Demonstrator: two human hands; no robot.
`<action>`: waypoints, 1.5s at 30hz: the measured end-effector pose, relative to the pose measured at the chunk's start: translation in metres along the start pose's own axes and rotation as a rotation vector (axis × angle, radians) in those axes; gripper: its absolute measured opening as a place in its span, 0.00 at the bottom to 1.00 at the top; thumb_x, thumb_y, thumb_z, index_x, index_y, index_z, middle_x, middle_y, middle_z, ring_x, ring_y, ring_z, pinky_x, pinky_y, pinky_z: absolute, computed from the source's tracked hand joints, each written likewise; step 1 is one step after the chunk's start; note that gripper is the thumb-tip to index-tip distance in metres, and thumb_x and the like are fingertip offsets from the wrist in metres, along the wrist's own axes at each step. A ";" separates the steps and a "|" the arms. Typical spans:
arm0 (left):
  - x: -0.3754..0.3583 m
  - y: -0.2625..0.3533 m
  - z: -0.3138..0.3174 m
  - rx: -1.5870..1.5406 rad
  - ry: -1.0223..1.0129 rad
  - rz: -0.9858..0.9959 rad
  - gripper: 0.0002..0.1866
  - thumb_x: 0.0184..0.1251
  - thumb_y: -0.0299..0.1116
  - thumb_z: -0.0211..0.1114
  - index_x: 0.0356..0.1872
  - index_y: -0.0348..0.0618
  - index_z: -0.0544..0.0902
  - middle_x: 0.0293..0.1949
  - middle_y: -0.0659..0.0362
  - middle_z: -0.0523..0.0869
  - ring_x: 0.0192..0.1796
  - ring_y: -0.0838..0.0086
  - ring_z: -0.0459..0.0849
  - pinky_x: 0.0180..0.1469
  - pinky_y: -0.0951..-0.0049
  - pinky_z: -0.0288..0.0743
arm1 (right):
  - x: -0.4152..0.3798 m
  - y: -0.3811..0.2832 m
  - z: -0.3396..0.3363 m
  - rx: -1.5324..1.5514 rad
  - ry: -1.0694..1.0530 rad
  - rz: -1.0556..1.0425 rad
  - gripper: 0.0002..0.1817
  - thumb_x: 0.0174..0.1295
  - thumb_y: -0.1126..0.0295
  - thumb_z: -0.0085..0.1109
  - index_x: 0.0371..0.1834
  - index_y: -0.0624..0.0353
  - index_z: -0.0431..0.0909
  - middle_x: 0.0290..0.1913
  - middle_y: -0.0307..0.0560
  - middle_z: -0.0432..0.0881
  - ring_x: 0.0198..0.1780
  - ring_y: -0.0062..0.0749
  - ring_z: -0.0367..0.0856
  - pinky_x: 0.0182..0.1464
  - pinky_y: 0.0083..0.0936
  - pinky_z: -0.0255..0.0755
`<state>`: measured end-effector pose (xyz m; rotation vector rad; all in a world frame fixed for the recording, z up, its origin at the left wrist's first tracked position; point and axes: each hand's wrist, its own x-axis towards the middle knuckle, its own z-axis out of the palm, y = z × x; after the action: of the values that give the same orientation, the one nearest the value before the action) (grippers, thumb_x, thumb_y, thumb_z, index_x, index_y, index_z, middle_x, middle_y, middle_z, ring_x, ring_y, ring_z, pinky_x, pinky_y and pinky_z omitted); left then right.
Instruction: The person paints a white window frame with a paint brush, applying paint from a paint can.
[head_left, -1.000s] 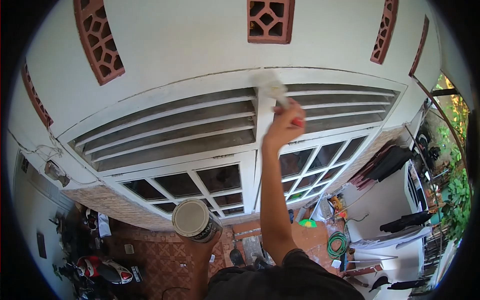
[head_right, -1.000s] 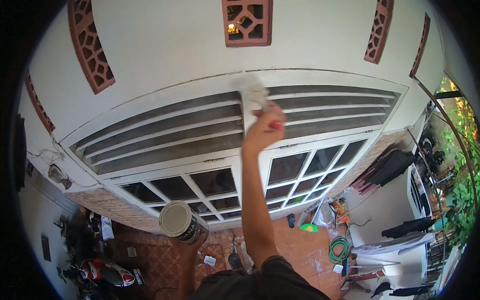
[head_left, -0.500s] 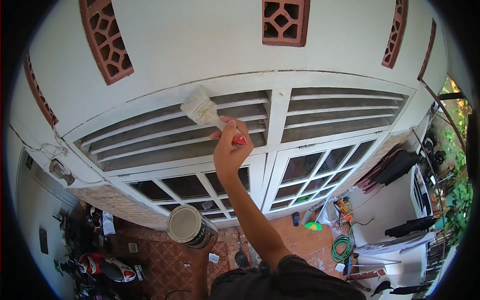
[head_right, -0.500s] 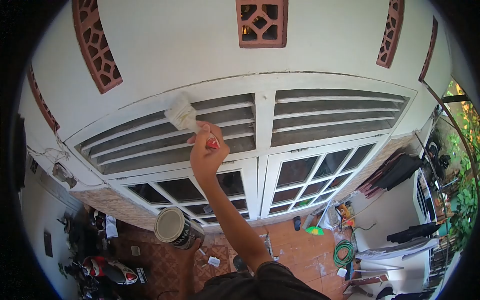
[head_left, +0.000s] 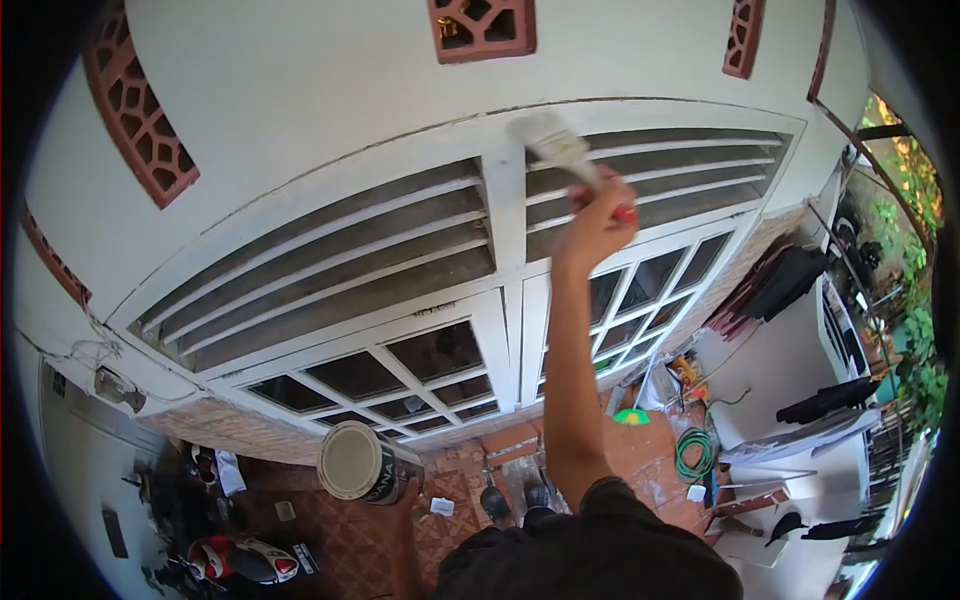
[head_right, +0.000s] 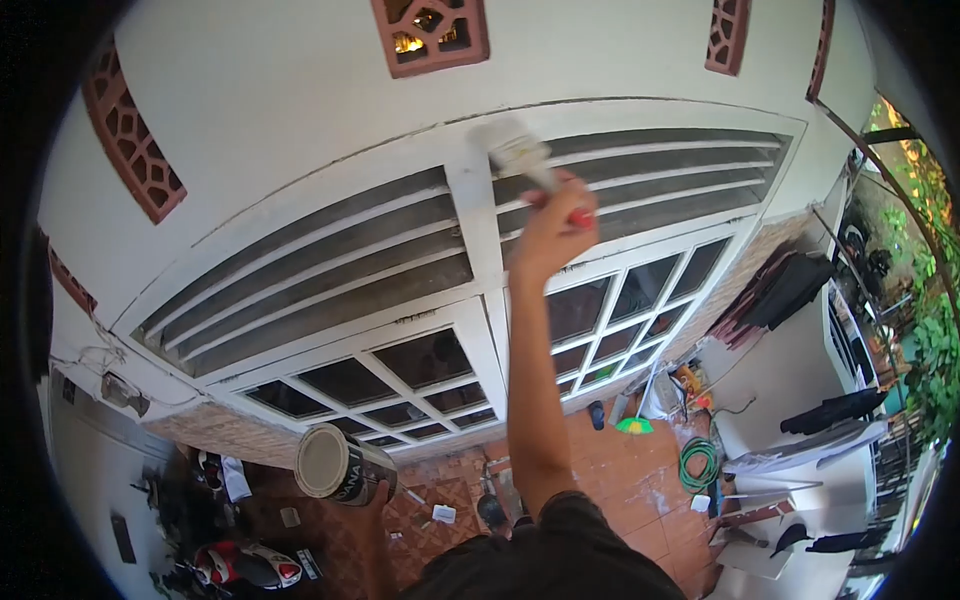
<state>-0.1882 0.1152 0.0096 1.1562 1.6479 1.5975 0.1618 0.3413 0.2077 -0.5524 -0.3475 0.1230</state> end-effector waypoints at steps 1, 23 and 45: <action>-0.002 -0.002 0.001 0.048 -0.015 0.023 0.62 0.34 0.25 0.85 0.73 0.38 0.51 0.66 0.47 0.65 0.66 0.61 0.69 0.68 0.63 0.68 | 0.028 0.004 -0.012 -0.045 0.045 -0.073 0.17 0.74 0.63 0.49 0.41 0.69 0.78 0.23 0.43 0.79 0.24 0.23 0.77 0.30 0.19 0.72; -0.056 0.046 0.085 0.016 -0.222 0.089 0.56 0.32 0.33 0.88 0.66 0.33 0.61 0.60 0.48 0.68 0.63 0.61 0.71 0.66 0.60 0.67 | 0.096 -0.005 -0.047 -0.164 -0.083 -0.215 0.15 0.72 0.65 0.50 0.39 0.69 0.79 0.29 0.46 0.81 0.22 0.23 0.78 0.28 0.18 0.71; -0.073 0.056 0.086 0.024 -0.156 0.076 0.52 0.34 0.27 0.87 0.65 0.33 0.65 0.59 0.49 0.74 0.58 0.66 0.76 0.60 0.68 0.74 | 0.066 0.049 -0.093 -0.252 0.084 -0.104 0.18 0.75 0.61 0.48 0.42 0.66 0.81 0.22 0.41 0.79 0.24 0.20 0.74 0.29 0.17 0.63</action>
<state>-0.0691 0.0898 0.0410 1.3346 1.5431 1.4965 0.2552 0.3505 0.1271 -0.7843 -0.3113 -0.0455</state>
